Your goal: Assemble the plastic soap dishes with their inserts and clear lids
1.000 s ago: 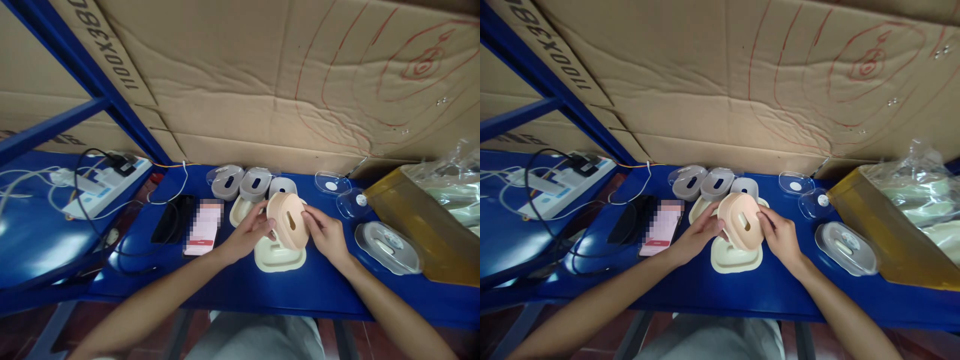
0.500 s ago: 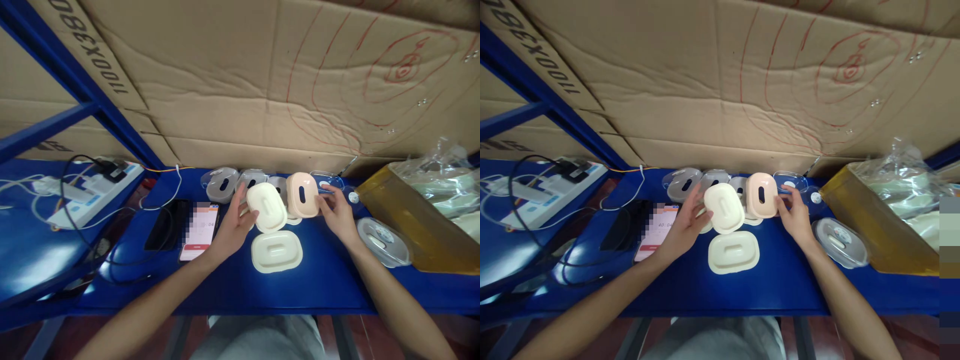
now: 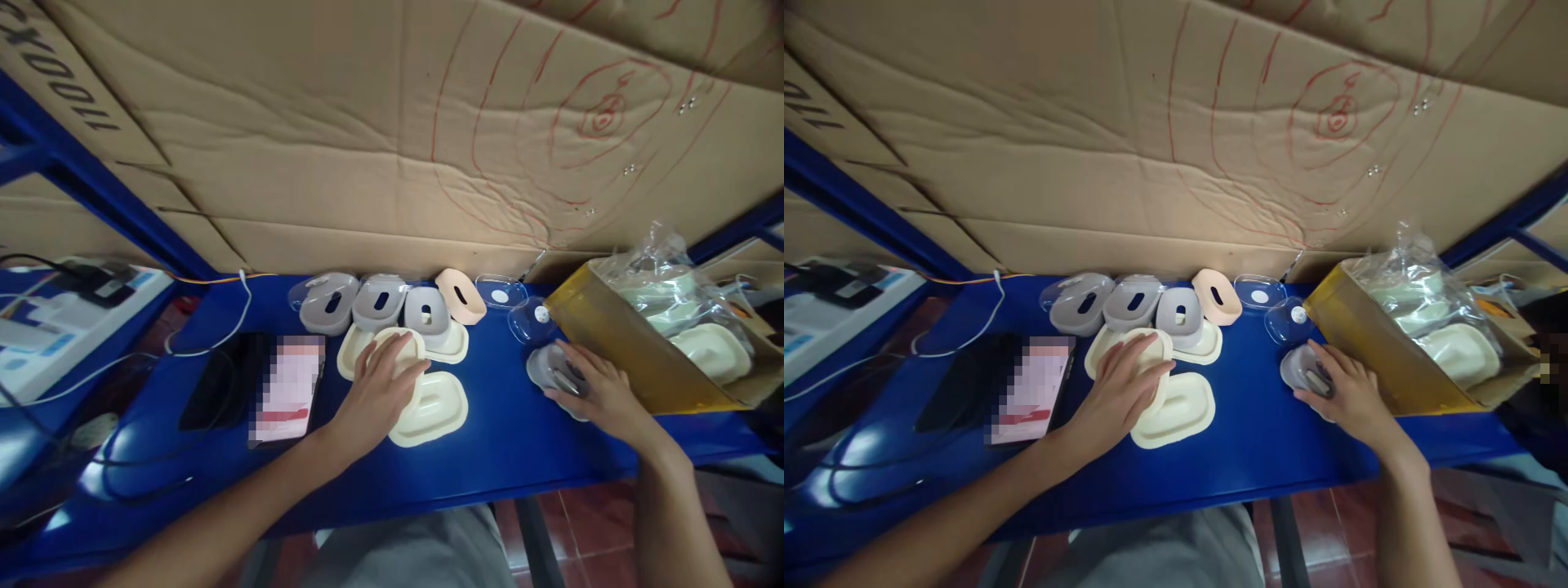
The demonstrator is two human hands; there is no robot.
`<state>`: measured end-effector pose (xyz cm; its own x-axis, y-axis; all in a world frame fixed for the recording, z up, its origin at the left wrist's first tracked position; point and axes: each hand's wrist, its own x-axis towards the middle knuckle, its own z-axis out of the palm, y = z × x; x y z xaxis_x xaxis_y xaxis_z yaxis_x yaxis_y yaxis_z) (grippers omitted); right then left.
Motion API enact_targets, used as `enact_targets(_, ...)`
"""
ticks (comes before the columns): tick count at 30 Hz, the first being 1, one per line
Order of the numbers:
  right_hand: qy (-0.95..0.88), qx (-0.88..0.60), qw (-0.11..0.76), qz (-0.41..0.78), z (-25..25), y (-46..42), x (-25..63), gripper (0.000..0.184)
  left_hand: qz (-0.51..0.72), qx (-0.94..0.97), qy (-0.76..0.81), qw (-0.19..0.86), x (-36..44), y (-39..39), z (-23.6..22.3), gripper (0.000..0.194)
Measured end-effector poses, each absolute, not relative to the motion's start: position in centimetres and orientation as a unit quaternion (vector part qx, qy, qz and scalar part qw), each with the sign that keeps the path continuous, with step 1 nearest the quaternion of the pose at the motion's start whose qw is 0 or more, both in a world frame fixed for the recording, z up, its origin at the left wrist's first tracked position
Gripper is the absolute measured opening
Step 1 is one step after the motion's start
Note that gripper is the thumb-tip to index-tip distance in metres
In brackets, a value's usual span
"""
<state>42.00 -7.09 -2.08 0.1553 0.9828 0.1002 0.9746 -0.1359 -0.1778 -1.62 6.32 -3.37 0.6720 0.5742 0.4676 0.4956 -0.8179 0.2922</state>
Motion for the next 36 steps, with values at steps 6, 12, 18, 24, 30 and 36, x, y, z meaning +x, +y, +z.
enact_targets(6, -0.762, -0.619, 0.178, 0.069, 0.2, -1.8, 34.2, 0.085, 0.295, 0.911, 0.285, 0.039, -1.6, 6.8, -2.8, 0.032)
enact_targets(12, -0.749, -0.634, 0.176, -0.068, 1.7, 3.6, 34.2, 0.080, 0.238, 0.931, 0.276, 0.020, -1.8, 6.5, -2.8, 0.046)
enact_targets(18, -0.745, -0.640, 0.177, -0.052, 0.7, -1.3, 32.2, 0.065, 0.224, 0.929, 0.293, 0.020, -2.0, 6.6, -3.2, 0.067)
enact_targets(24, -0.735, -0.667, 0.122, 0.021, -1.1, -5.1, 29.7, 0.066, 0.233, 0.938, 0.256, 0.000, -1.8, 5.6, -2.6, 0.064)
enact_targets(30, -0.768, -0.596, 0.230, 0.039, 0.9, -4.2, 28.8, 0.048, 0.232, 0.951, 0.201, 0.019, -1.2, 4.3, -2.5, 0.059)
enact_targets(36, -0.773, -0.578, 0.258, -0.036, 1.2, -1.9, 30.4, 0.046, 0.201, 0.957, 0.206, 0.029, -1.4, 4.6, -2.9, 0.066)
